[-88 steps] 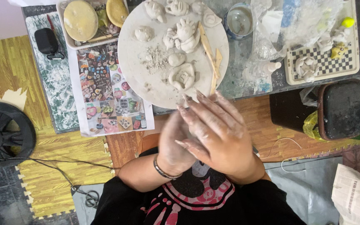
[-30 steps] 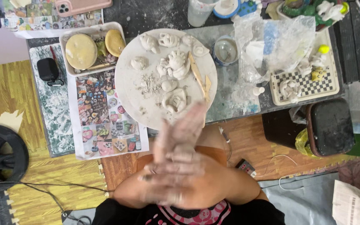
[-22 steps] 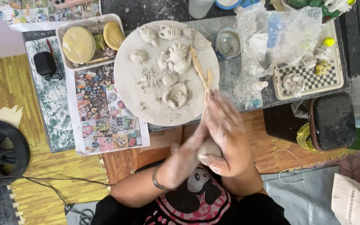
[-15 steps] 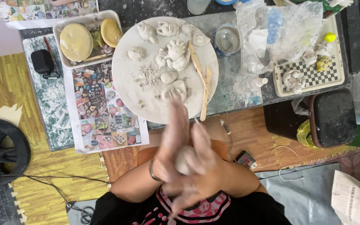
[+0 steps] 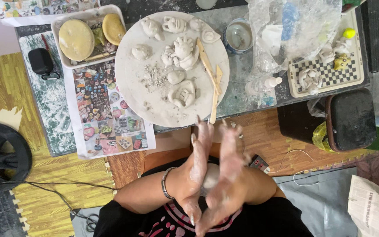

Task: The person repeatedly rolls and shapes a lump of white clay between their hands into a smooth ball. They occasionally dip their fingers into a small container of water to moisten the clay and continue shaping it. Finished clay pieces are visible on a plate nearby.

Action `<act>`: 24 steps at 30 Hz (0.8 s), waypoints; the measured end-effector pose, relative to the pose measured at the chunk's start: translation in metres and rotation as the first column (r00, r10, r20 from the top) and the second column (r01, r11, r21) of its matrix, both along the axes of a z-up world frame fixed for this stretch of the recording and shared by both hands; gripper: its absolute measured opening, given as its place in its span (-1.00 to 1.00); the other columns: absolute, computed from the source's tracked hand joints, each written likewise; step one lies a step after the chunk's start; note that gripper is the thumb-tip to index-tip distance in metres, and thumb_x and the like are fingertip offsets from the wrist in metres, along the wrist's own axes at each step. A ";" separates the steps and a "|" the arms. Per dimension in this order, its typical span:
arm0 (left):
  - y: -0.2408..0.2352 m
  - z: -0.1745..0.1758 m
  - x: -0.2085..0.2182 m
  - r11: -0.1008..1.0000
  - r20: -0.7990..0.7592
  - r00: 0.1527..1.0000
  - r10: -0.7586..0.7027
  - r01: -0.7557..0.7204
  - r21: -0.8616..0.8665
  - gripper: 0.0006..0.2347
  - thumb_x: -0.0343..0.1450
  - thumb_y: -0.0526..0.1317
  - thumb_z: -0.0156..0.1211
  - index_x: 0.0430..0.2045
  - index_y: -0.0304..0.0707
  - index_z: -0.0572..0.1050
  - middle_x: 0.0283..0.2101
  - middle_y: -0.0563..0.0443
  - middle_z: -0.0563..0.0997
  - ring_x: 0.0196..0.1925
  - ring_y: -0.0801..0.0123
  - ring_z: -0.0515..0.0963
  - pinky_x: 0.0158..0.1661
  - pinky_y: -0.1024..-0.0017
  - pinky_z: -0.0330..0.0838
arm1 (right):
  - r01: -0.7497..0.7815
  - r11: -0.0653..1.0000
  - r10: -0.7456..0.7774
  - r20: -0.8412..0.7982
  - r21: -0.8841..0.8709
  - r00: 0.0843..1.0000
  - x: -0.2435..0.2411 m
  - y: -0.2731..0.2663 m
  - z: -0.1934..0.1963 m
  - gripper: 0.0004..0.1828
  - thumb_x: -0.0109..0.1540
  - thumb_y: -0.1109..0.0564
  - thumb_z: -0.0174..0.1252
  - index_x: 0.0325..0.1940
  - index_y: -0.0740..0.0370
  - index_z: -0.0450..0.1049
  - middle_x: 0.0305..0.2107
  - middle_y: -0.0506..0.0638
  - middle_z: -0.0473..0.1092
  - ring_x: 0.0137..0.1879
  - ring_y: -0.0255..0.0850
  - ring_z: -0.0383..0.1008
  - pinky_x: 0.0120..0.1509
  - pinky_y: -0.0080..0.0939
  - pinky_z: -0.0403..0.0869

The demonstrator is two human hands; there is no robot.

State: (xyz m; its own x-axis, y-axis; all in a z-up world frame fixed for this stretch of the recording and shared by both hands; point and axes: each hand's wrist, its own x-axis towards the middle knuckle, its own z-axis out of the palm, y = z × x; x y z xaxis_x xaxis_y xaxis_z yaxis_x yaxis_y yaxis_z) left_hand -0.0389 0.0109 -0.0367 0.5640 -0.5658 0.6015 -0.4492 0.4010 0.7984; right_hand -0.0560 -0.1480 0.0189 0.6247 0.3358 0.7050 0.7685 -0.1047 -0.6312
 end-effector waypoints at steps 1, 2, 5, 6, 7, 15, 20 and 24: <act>0.003 0.000 0.003 1.000 -0.011 1.000 -0.008 0.008 -0.010 0.16 0.24 0.56 -0.24 0.49 -0.26 -0.63 0.54 -0.42 -0.71 0.62 -0.17 -0.57 0.53 -0.04 -0.51 | -0.018 1.000 0.019 -0.015 0.018 1.000 0.004 0.006 -0.006 0.12 0.23 -0.53 0.25 0.68 -0.26 -0.17 0.54 0.24 -0.68 0.62 0.46 -0.73 0.61 0.63 -0.51; 0.005 0.001 0.005 1.000 -0.023 1.000 -0.007 0.007 -0.027 0.16 0.23 0.56 -0.23 0.49 -0.24 -0.63 0.53 -0.41 -0.72 0.61 -0.18 -0.57 0.54 -0.04 -0.50 | -0.030 0.999 0.031 -0.031 0.034 0.999 0.007 0.007 -0.011 0.13 0.23 -0.52 0.27 0.69 -0.26 -0.17 0.54 0.26 -0.68 0.62 0.46 -0.72 0.61 0.62 -0.51; 0.008 0.004 0.006 0.996 -0.100 0.995 0.004 -0.013 -0.090 0.17 0.22 0.56 -0.18 0.49 -0.20 -0.64 0.52 -0.43 -0.73 0.61 -0.22 -0.61 0.54 -0.06 -0.55 | -0.137 0.986 0.147 -0.100 0.098 0.984 0.010 0.010 -0.023 0.15 0.28 -0.46 0.33 0.72 -0.27 -0.22 0.54 0.30 -0.71 0.66 0.49 -0.72 0.64 0.58 -0.49; 0.008 0.005 0.006 0.993 -0.153 0.988 0.007 -0.025 -0.116 0.18 0.22 0.56 -0.15 0.48 -0.21 -0.64 0.52 -0.45 -0.73 0.62 -0.25 -0.63 0.53 -0.08 -0.58 | -0.110 0.987 0.122 -0.096 0.119 0.988 0.009 0.011 -0.026 0.14 0.26 -0.46 0.29 0.72 -0.25 -0.22 0.53 0.30 -0.71 0.65 0.49 -0.72 0.65 0.59 -0.51; 0.008 0.008 0.004 0.990 -0.244 0.970 0.005 -0.040 -0.139 0.18 0.26 0.56 -0.10 0.46 -0.25 -0.64 0.52 -0.51 -0.74 0.63 -0.31 -0.64 0.52 -0.11 -0.61 | -0.084 0.986 0.098 -0.092 0.142 0.991 0.008 0.016 -0.029 0.13 0.25 -0.46 0.24 0.71 -0.23 -0.23 0.53 0.31 -0.71 0.65 0.50 -0.72 0.66 0.61 -0.53; -0.011 0.029 0.019 0.731 -0.286 0.871 0.399 -0.491 -0.474 -0.10 0.44 0.42 -0.29 0.51 -0.21 -0.38 0.60 -0.39 -0.50 0.70 -0.17 -0.57 0.51 -0.26 -0.55 | 0.062 0.928 -0.027 -0.100 0.368 0.995 0.020 0.058 -0.068 0.00 0.35 -0.31 0.10 0.72 -0.22 -0.29 0.57 0.26 -0.62 0.70 0.52 -0.47 0.65 0.54 -0.40; 0.014 0.025 0.028 0.779 -0.259 0.836 0.484 -0.546 -0.309 -0.16 0.45 0.46 -0.43 0.55 -0.03 -0.30 0.62 -0.22 -0.47 0.66 0.09 -0.57 0.52 -0.17 -0.57 | 0.027 0.917 0.000 -0.067 0.398 0.998 0.010 0.073 -0.070 0.04 0.26 -0.32 0.13 0.71 -0.23 -0.25 0.59 0.05 -0.58 0.71 0.44 -0.42 0.68 0.52 -0.39; 0.007 0.015 0.023 0.844 -0.229 0.880 0.416 -0.467 -0.264 -0.14 0.44 0.46 -0.38 0.51 -0.10 -0.31 0.58 -0.41 -0.46 0.68 -0.15 -0.53 0.53 -0.34 -0.55 | -0.010 0.982 0.027 -0.087 0.188 0.996 0.018 0.057 -0.059 0.18 0.12 -0.21 0.36 0.68 -0.17 -0.15 0.59 0.13 -0.43 0.66 0.36 -0.43 0.67 0.52 -0.33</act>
